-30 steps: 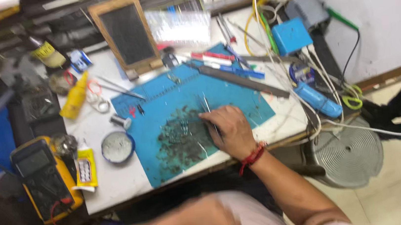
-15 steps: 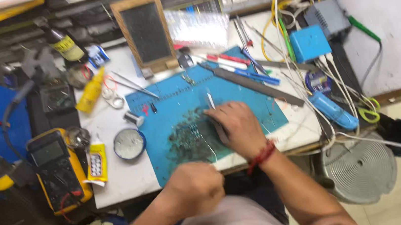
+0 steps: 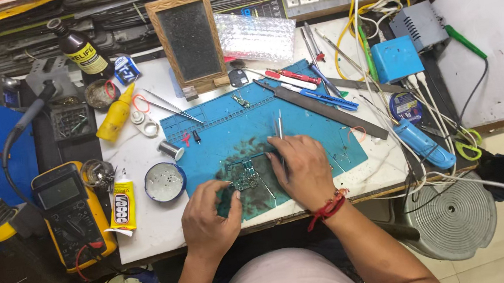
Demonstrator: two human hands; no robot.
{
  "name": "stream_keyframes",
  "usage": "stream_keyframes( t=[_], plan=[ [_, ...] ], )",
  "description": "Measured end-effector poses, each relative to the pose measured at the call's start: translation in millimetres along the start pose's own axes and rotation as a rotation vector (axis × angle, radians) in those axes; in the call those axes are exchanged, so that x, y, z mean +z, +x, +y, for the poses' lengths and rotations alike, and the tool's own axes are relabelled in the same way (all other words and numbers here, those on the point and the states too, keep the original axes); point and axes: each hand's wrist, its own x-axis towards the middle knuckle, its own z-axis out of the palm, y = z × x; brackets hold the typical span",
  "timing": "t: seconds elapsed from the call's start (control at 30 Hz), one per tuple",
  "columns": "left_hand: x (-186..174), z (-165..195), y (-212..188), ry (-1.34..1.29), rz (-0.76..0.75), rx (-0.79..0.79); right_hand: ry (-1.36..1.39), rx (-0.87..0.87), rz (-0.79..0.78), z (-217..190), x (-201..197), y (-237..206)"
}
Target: The person uses a hot air gun to heat a circuit board, then uses tweezers and a soldering iron to adjust and solder components. The person also uses a cotton swab to clean the board surface.
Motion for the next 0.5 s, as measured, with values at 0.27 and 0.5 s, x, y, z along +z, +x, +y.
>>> stream_keyframes(
  t=[0.27, 0.5],
  plan=[
    [-4.3, 2.2, 4.5, -0.007, -0.038, -0.024, 0.423, 0.069, 0.031, 3.3, 5.9, -10.5],
    [2.5, -4.6, 11.7, 0.024, -0.059, 0.043, 0.511, 0.14, 0.067, -1.9, 14.2, -55.9]
  ],
)
